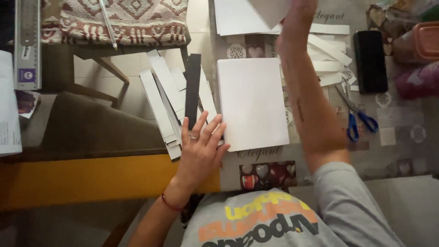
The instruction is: Preparing and assembling paper sheets by folding and applying decorative strips to cardstock.
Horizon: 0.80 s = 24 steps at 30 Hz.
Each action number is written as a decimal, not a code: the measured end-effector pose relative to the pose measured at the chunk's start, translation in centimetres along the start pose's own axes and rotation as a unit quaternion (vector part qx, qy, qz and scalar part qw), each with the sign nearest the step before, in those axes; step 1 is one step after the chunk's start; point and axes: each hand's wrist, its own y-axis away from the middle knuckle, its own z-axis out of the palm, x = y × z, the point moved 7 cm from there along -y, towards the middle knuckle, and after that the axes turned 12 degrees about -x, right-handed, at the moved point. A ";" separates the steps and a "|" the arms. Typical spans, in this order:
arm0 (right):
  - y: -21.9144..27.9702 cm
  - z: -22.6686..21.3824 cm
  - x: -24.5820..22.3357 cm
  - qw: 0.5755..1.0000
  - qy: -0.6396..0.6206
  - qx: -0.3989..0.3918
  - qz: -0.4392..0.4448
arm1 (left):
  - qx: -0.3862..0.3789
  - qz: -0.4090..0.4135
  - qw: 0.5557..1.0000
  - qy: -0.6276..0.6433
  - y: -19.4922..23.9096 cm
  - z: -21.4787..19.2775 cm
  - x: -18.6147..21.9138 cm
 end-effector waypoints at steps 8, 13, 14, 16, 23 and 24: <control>1.1 3.1 9.4 0.899 -0.390 0.069 0.186 | -0.004 0.002 1.000 0.011 0.4 0.2 0.4; 1.2 6.2 10.1 0.875 -0.449 0.034 0.177 | -0.024 0.002 1.000 0.003 0.6 0.0 0.6; 1.3 6.4 9.7 0.875 -0.450 0.031 0.176 | -0.022 0.001 1.000 0.001 0.6 0.1 0.5; 1.7 7.0 9.1 0.881 -0.431 0.039 0.189 | -0.010 -0.001 1.000 0.015 0.8 0.1 0.4; 5.8 4.7 2.0 0.886 -0.356 -0.025 0.296 | -0.009 -0.007 1.000 0.023 1.1 0.6 0.2; 5.9 4.1 1.9 0.893 -0.319 -0.074 0.309 | -0.006 -0.002 1.000 0.016 1.0 0.7 0.2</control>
